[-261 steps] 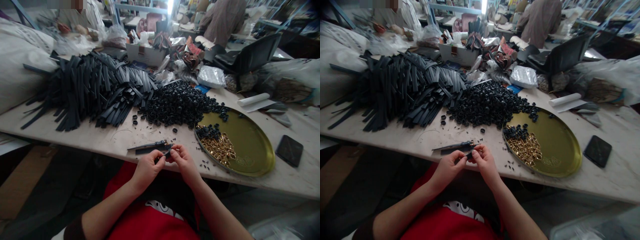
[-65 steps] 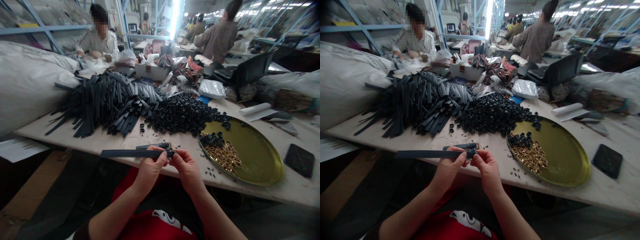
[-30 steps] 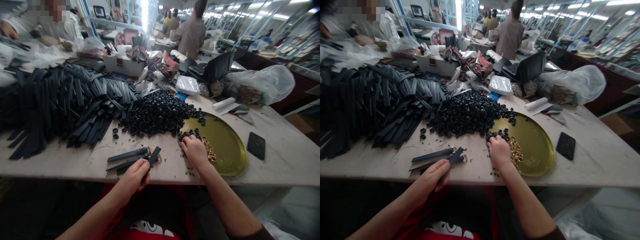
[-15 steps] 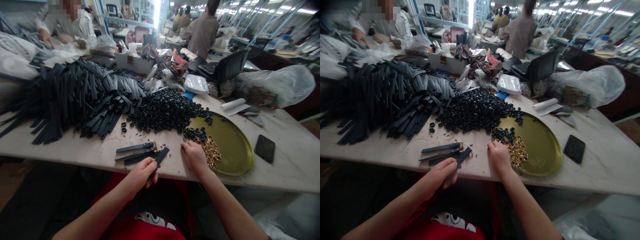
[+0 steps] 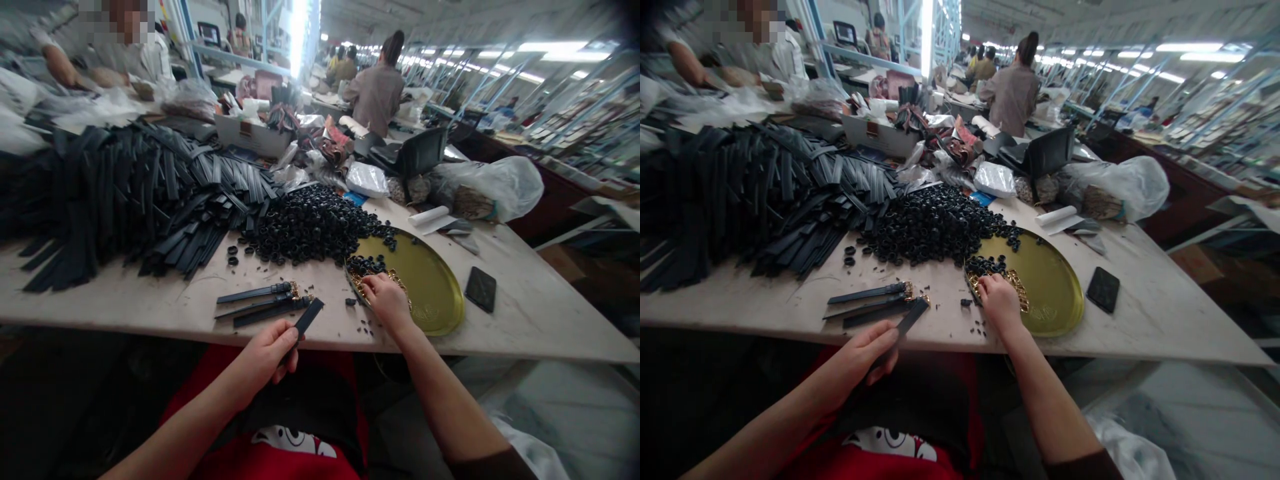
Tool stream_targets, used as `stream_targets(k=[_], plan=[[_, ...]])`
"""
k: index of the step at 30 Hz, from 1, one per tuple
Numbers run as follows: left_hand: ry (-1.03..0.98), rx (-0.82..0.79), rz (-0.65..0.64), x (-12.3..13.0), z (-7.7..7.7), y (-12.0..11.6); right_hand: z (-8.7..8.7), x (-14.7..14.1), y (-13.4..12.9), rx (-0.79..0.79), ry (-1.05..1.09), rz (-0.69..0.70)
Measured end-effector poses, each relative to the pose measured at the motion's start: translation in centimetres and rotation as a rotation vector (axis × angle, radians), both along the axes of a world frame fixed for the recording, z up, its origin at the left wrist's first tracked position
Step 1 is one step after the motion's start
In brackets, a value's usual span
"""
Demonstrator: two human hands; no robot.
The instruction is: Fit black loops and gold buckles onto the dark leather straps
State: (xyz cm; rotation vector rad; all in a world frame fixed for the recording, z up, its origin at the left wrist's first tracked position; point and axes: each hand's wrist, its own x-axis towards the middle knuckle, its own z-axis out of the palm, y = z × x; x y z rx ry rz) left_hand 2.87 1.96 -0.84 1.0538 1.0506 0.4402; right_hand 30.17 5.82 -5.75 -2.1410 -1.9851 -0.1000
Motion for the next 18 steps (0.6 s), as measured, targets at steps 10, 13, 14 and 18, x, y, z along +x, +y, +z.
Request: stream_targets(k=[10, 13, 14, 18], plan=[[0.021, -0.043, 0.03, -0.1, -0.1, -0.4, 1.0, -1.3, 3.1, -0.191, -0.24, 0.093], [0.008, -0.056, 0.047, 0.1, 0.0, -0.3, 1.2, -1.0, 3.1, -0.192, -0.253, 0.131], [0.001, -0.062, 0.051, 0.1, 0.0, -0.2, 1.4, -0.9, 3.1, -0.171, -0.24, 0.135], [-0.022, -0.078, 0.061, 0.1, -0.4, 0.4, 1.8, -1.8, 2.0, -0.036, 0.226, 0.138]])
